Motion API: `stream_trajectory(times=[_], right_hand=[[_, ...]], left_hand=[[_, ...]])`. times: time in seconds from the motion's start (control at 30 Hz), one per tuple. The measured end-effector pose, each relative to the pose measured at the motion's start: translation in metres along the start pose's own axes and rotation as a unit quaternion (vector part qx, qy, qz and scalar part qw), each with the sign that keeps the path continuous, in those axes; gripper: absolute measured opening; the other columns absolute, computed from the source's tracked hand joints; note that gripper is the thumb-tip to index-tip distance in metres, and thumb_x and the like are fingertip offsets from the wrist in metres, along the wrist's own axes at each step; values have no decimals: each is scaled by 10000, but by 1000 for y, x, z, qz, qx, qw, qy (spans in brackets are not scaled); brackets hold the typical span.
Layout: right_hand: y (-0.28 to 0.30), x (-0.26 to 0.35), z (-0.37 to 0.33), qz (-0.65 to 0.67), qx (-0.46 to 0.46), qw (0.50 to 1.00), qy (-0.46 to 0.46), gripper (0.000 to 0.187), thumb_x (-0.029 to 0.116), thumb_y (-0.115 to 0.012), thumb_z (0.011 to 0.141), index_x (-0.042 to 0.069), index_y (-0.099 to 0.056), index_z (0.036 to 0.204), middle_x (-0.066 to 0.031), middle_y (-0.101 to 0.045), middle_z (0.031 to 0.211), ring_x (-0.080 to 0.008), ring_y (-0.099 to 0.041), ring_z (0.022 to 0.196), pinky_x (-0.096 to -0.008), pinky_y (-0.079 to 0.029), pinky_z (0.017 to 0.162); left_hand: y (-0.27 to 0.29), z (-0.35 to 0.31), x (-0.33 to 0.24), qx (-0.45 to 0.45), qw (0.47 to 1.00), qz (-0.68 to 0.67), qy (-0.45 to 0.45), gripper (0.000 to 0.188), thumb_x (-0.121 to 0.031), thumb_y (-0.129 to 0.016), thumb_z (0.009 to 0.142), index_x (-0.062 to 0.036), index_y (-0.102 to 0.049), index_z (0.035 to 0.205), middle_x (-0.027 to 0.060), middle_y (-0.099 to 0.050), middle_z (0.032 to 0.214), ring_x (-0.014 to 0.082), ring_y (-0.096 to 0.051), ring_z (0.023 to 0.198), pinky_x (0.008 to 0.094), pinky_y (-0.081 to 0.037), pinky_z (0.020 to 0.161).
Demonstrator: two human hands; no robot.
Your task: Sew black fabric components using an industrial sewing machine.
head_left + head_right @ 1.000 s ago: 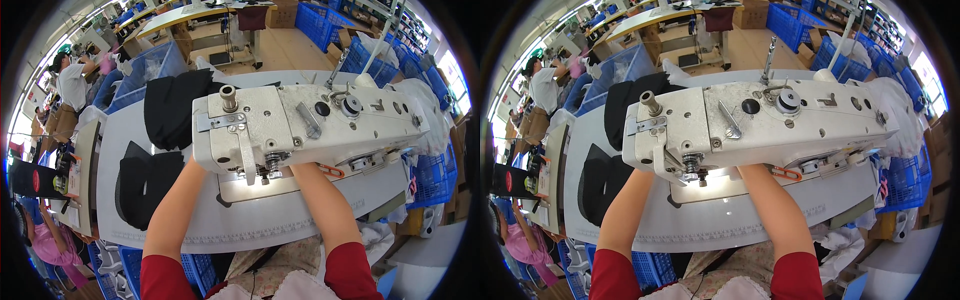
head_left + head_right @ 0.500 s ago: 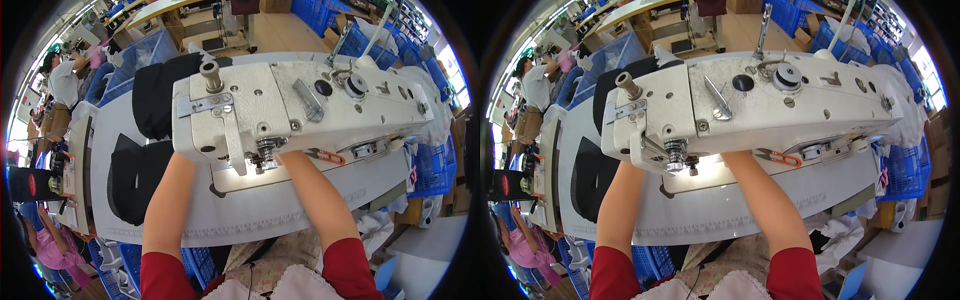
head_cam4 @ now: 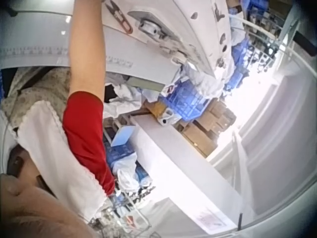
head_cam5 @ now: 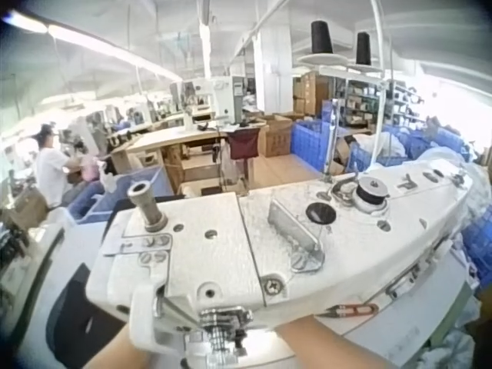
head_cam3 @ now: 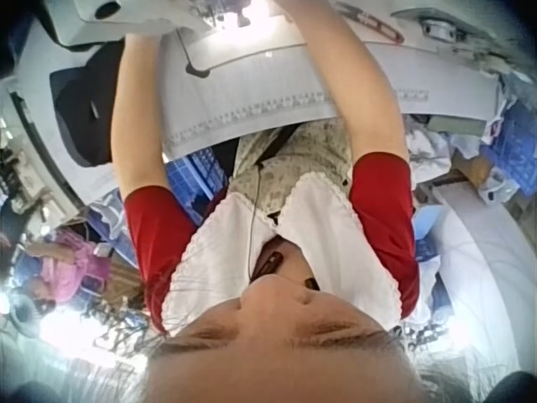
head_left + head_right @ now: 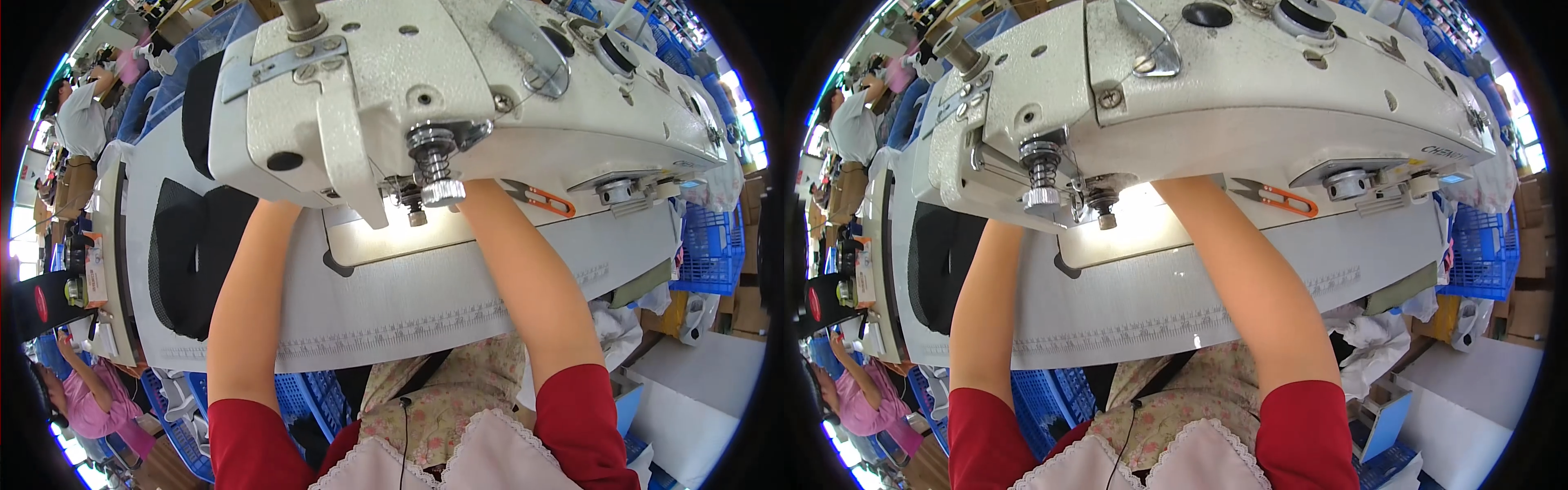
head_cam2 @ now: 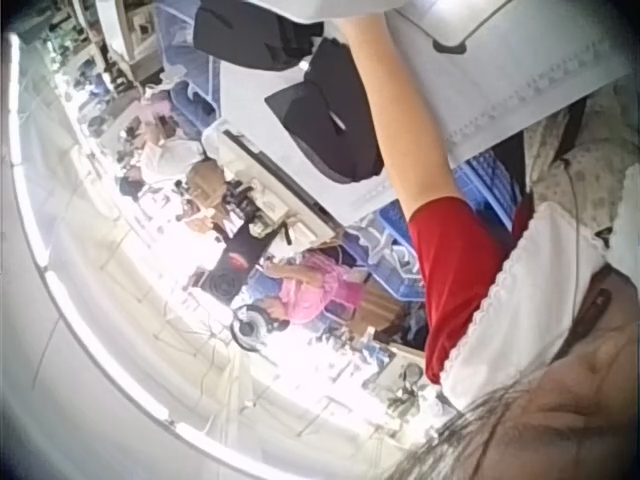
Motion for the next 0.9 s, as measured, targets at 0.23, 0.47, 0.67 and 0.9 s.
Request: stream_trajectory(times=[0.23, 0.47, 0.67, 0.9], right_hand=[[-1, 5, -17, 7, 14, 1000, 14, 338, 216, -648, 739, 24, -607, 1014, -154, -616, 1053, -300, -578, 986, -393, -470, 841], [1, 19, -18, 20, 21, 999, 32, 325, 213, -653, 732, 21, -615, 991, -154, -624, 1028, -301, -586, 964, -393, -475, 826], [7, 21, -17, 31, 21, 998, 41, 313, 211, -658, 727, 18, -621, 971, -155, -631, 1007, -302, -593, 946, -394, -479, 813], [9, 25, -27, 40, 18, 998, 55, 301, 209, -663, 720, 15, -629, 948, -155, -640, 982, -304, -601, 924, -394, -484, 797]], left_hand=[[8, -22, 15, 26, 997, 66, -16, 286, -275, -601, 873, -40, -613, 1035, 114, -636, 987, 236, -575, 933, 364, -470, 770], [9, -30, 14, 49, 989, 138, -36, 309, -286, -603, 866, -46, -624, 1059, 121, -644, 1020, 250, -588, 969, 370, -477, 789], [7, -40, 7, 70, 976, 197, -62, 330, -296, -604, 860, -51, -633, 1080, 126, -651, 1048, 261, -600, 1000, 374, -482, 805], [5, -55, -16, 122, 988, 80, 42, 363, -277, -679, 787, -53, -639, 1070, 130, -657, 1036, 283, -610, 963, 363, -474, 822]])
Point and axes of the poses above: each hand's wrist, its own z-axis towards the middle knuckle, its own y-axis out of the back of the hand, x = y × z, the point moved 6 cm from there along z, towards the middle knuckle
